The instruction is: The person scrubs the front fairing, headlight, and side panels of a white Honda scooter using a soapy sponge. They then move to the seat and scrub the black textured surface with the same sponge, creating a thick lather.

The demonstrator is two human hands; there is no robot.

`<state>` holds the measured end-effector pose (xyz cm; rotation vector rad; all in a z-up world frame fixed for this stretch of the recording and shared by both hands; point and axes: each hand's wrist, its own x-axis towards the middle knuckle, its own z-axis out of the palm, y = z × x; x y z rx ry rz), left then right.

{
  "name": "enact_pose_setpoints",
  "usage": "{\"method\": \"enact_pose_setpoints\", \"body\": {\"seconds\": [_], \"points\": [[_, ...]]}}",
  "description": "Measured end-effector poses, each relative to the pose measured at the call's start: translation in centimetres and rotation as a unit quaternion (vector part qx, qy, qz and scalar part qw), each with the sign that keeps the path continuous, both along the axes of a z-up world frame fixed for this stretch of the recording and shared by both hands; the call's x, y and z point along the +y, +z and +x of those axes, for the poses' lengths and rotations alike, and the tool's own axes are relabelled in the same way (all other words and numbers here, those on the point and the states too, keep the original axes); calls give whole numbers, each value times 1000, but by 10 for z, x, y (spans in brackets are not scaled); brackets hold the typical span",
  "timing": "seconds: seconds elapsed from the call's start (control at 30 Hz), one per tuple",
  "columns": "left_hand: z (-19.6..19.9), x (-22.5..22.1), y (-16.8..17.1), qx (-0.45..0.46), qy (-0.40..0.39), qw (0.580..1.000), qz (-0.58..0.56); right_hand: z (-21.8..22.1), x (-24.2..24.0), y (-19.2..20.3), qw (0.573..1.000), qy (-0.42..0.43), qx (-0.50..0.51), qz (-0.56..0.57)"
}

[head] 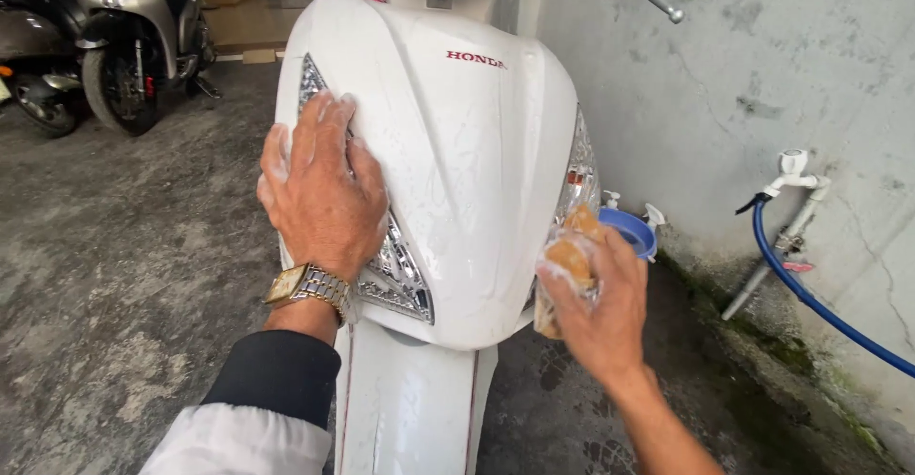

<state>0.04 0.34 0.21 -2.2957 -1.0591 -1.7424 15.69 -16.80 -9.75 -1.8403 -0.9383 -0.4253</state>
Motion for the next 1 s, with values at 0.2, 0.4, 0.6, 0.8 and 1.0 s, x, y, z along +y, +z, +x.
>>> {"method": "enact_pose_setpoints", "body": {"seconds": [0.2,0.4,0.6,0.8,1.0], "points": [[-1,-3,2,4,-7,1000,-8,-12,-4,34,1000,25,13,0],[-1,-3,2,-6,-4,1000,-7,9,7,40,1000,15,3,14],[0,-2,2,-5,-6,1000,-12,7,8,45,995,72,-30,56],[1,-2,1,-10,3,1000,-15,-1,-3,25,999,37,-3,-14],[0,-1,0,-11,6,1000,-3,-8,2,43,999,33,18,0]]}}
